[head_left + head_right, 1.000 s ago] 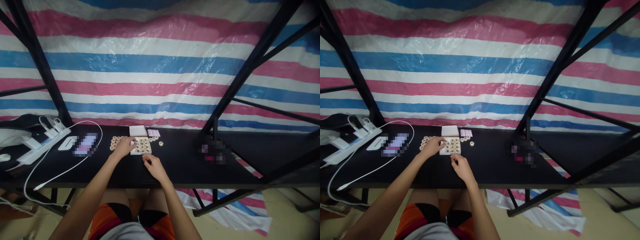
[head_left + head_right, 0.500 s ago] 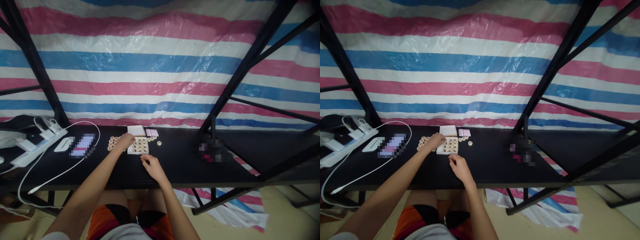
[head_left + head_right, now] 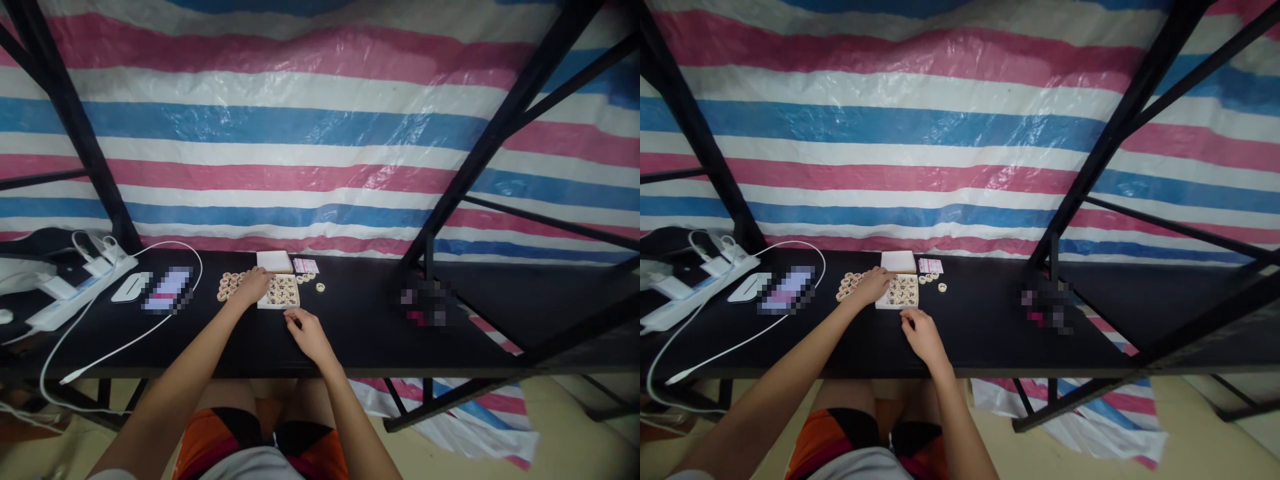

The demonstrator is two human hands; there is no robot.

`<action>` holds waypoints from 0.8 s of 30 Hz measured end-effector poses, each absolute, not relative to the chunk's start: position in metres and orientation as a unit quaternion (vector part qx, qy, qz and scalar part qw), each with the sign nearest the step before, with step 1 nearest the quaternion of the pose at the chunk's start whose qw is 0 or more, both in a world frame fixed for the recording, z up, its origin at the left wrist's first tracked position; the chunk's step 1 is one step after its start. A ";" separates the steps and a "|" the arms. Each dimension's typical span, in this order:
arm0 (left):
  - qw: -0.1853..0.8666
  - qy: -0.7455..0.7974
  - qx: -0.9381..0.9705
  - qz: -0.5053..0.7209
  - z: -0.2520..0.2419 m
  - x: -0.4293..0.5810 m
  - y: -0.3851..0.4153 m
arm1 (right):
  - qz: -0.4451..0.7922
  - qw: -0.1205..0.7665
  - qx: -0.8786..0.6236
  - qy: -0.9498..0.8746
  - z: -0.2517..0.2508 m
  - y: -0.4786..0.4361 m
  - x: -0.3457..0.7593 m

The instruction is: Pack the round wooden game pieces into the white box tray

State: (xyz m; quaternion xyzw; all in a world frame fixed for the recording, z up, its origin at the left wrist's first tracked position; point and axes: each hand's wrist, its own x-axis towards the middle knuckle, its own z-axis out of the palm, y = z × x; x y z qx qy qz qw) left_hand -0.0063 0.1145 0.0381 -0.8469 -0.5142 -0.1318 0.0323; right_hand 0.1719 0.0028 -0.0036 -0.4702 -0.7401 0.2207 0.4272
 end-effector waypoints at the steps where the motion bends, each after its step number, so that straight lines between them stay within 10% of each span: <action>1: 0.035 -0.519 -0.841 -0.147 0.041 -0.006 0.111 | 0.215 0.433 -0.472 -0.737 -0.003 0.003 0.172; 24: -0.009 -0.584 -0.756 -0.297 0.009 -0.008 0.001 | -0.002 0.308 -0.670 -0.676 -0.011 0.057 0.231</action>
